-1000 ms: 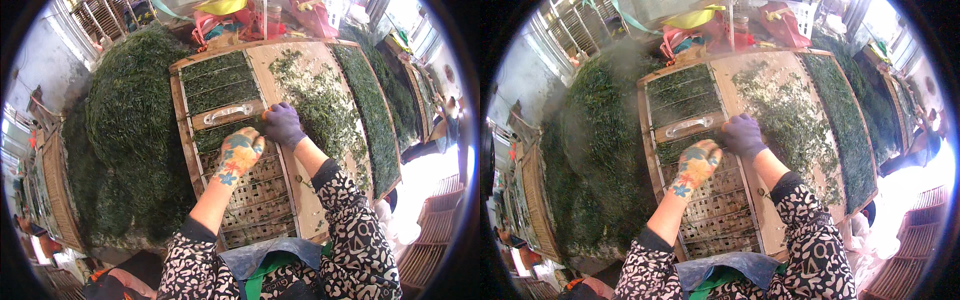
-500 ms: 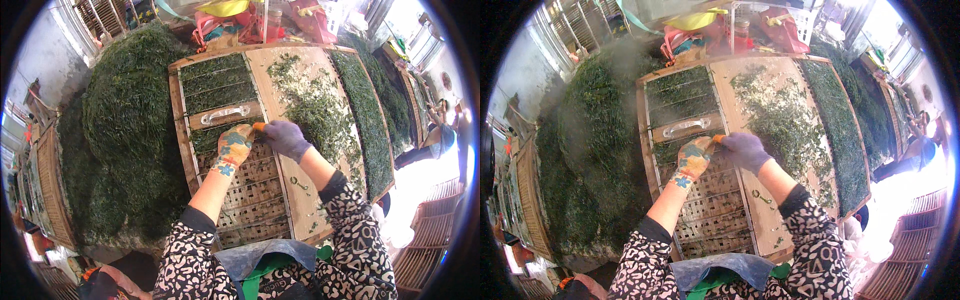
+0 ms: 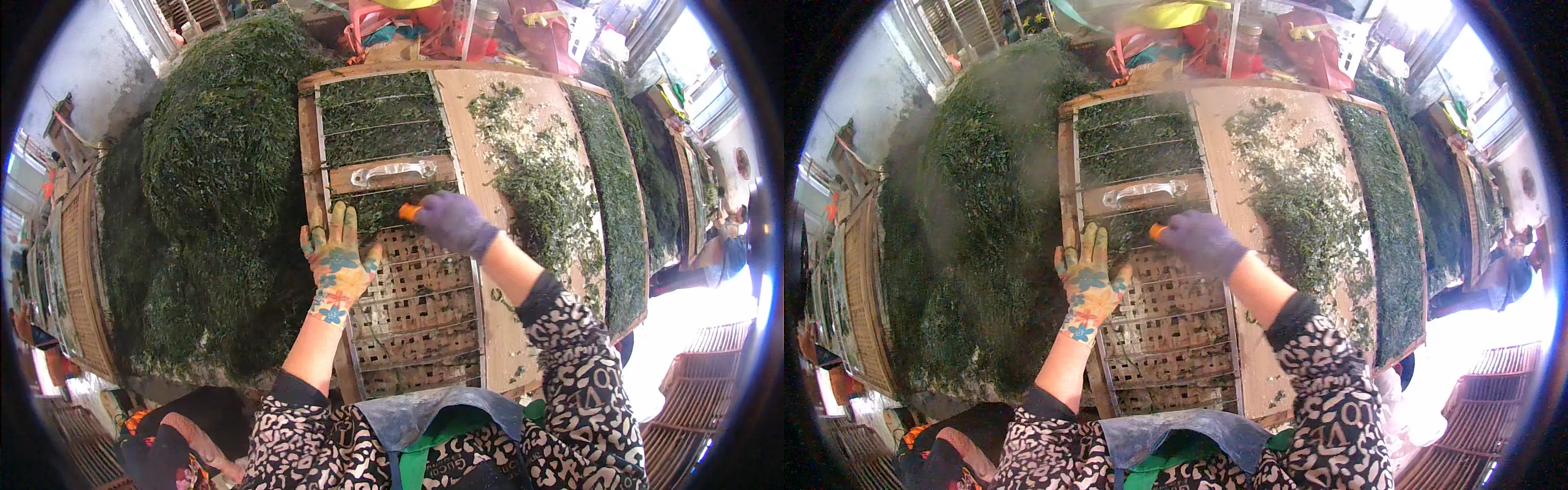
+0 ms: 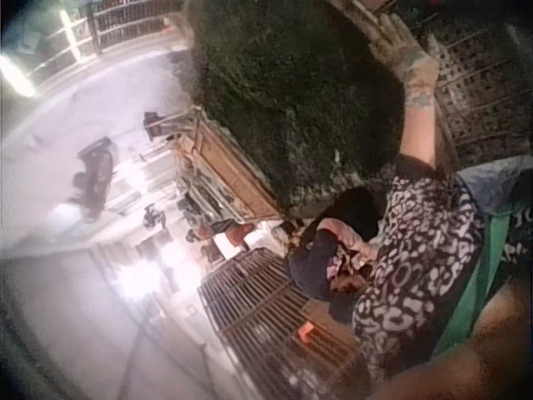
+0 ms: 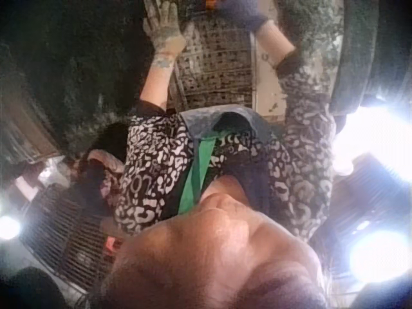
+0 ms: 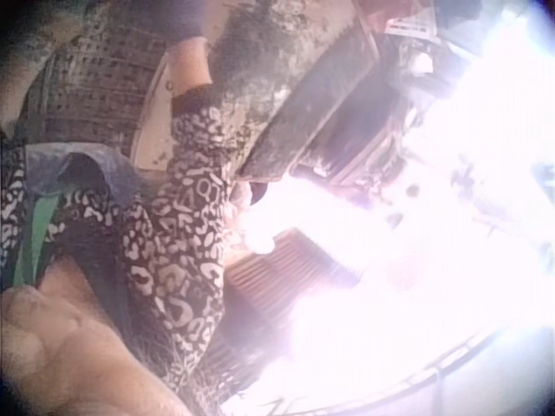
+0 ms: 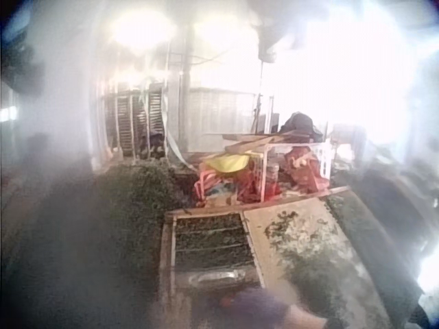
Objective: The person repeatedly picks bunches of green herbs from a large pile, trims them with shears, and places the trimmed pieces into a rectangular wooden tray. The person also briefly retrieves a white bag from a green crate and places it on the floor.
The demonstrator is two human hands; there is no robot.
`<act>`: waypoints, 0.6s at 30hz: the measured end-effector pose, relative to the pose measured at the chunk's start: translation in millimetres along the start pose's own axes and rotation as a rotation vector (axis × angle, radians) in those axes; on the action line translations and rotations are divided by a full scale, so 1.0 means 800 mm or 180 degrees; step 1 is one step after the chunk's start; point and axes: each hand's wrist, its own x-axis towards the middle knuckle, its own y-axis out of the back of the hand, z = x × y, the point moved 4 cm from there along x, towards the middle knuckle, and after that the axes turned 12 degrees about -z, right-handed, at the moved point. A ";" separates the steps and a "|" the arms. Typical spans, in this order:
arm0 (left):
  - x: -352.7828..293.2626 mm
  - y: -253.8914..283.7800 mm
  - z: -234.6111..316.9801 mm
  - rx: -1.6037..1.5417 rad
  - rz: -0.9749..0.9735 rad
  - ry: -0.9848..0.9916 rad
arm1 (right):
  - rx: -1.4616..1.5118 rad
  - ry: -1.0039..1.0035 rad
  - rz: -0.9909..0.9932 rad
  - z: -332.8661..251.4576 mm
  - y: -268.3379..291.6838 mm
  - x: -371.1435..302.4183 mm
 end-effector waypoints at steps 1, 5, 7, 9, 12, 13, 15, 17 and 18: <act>-0.002 -0.003 0.003 -0.0067 -0.0013 -0.0021 | 0.0275 -0.0029 0.0114 -0.013 -0.001 0.014; 0.000 -0.003 0.007 -0.0147 -0.0013 0.0091 | 0.1029 -0.0624 0.0803 -0.056 0.002 0.053; 0.001 0.000 0.007 -0.0027 0.0004 0.0062 | 0.1307 -0.0830 0.0825 -0.051 0.004 0.049; 0.000 0.002 0.007 0.0044 0.0041 0.0022 | 0.1607 -0.0643 0.0525 -0.034 0.004 0.033; -0.002 0.000 0.008 0.0026 0.0010 0.0070 | 0.0416 -0.0825 0.0763 0.013 0.016 -0.009; -0.003 0.000 0.009 0.0021 0.0126 0.0042 | 0.0373 -0.1194 0.0718 0.030 0.018 -0.023; -0.002 -0.003 0.008 0.0024 0.0025 0.0080 | 0.0211 -0.1361 0.0471 0.044 0.022 -0.035; -0.002 -0.004 0.007 0.0020 0.0092 0.0021 | 0.1134 -0.1164 0.0540 0.048 0.030 -0.043; -0.003 -0.004 0.007 -0.0063 0.0196 -0.0062 | 0.1604 -0.0954 0.0616 0.047 0.036 -0.047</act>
